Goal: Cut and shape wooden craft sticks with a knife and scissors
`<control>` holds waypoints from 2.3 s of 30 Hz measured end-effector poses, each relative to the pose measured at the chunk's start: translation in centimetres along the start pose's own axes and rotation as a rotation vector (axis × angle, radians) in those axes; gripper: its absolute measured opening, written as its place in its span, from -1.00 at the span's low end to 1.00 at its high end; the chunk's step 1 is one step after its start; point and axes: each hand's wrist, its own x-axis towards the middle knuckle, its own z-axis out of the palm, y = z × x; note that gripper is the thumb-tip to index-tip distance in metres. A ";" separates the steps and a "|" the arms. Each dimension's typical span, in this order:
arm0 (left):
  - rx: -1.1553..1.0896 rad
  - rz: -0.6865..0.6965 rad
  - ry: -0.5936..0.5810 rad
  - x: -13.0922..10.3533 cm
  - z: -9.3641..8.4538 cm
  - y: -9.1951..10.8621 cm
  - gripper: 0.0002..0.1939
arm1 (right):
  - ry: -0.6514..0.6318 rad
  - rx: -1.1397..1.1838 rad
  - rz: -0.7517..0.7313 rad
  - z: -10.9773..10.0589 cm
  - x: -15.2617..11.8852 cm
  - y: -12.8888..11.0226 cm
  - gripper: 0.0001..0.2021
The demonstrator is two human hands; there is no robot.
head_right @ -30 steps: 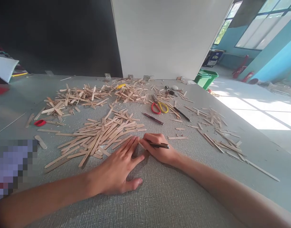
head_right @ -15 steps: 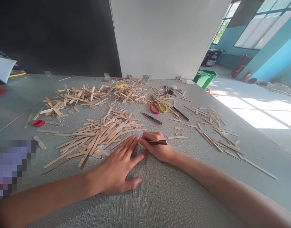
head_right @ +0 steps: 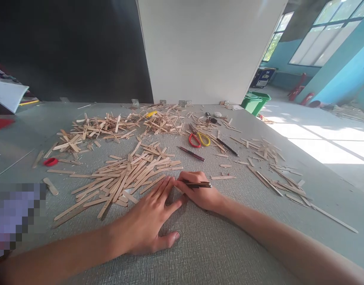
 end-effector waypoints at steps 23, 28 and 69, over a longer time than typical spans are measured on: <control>0.063 -0.016 0.017 -0.1 0.4 0.0 -0.15 | -0.090 0.031 0.101 -0.5 0.3 0.4 -0.58; 0.065 -0.030 -0.033 0.1 -0.3 0.5 -0.17 | -0.076 -0.004 0.104 -0.4 0.2 0.3 -0.58; 0.001 0.044 0.095 -0.3 1.1 -0.8 -0.11 | 0.033 -0.020 0.037 0.0 -0.2 0.3 -0.73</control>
